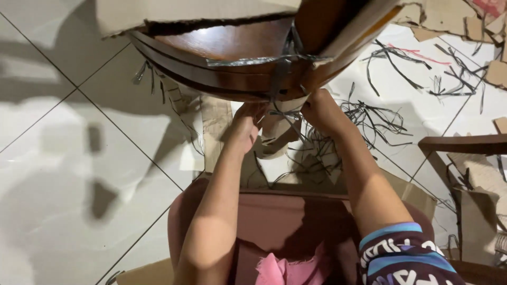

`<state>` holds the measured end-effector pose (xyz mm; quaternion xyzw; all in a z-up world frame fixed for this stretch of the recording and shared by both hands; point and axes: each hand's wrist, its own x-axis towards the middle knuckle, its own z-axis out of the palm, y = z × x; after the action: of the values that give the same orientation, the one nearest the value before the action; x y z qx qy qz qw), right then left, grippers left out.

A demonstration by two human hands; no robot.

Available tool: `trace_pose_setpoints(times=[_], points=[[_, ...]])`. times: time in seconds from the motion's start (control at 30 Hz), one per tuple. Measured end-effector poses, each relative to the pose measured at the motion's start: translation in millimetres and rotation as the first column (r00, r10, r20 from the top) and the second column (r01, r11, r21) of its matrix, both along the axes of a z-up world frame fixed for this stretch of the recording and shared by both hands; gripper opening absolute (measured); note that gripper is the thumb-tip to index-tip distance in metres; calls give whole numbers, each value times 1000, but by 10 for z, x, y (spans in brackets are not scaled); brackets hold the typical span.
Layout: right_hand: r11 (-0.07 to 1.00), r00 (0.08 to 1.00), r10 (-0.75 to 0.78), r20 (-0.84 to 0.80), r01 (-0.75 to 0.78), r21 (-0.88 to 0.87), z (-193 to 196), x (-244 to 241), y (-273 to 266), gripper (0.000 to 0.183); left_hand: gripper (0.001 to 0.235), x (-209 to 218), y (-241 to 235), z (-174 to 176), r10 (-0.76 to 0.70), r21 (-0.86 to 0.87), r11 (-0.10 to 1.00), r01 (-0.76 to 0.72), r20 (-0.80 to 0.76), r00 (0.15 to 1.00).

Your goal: Wrapping the legs of a wooden chair with cardboard and securing it with twisted wire ties for protection.

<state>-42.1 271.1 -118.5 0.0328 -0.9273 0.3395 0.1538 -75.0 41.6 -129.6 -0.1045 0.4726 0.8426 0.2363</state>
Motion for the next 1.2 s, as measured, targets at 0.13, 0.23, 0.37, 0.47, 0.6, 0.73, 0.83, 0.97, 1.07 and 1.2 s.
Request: trace_pose_setpoints(times=[0.13,0.23,0.37,0.47,0.6,0.73,0.83,0.97,1.07,1.2], points=[[999,999,35,4,-35,-8,-5,-4,51,14,26,-43,-155,-188,142,120,982,-146,37,989],[998,998,68,8,-68,-20,129,121,-62,15,12,267,-478,222,237,-60,967,-249,-165,957],[996,995,-63,-73,59,-64,369,545,-383,8,39,650,-720,761,-61,-552,808,-208,-428,902],[983,977,-162,-140,147,-109,378,728,-508,3,25,830,-764,921,-283,-721,622,-305,-570,771],[979,966,-177,-189,154,-130,277,836,-643,10,28,797,-698,655,-504,-594,676,-436,-804,314],[962,950,-204,-235,151,-227,434,867,-865,6,25,736,-427,259,-661,-575,563,-593,-744,94],[964,941,-191,-281,126,-234,535,921,-917,3,26,757,-271,602,-473,-468,798,-381,-877,87],[978,928,-158,-337,101,-181,493,1032,-917,7,23,662,-136,488,-330,-372,869,-326,-927,178],[992,920,-89,-382,46,-119,523,1077,-943,7,18,627,-96,597,-378,-362,807,-466,-924,64],[998,884,10,-468,-41,-56,534,1079,-992,10,31,610,-58,512,-333,-304,793,-529,-942,42]])
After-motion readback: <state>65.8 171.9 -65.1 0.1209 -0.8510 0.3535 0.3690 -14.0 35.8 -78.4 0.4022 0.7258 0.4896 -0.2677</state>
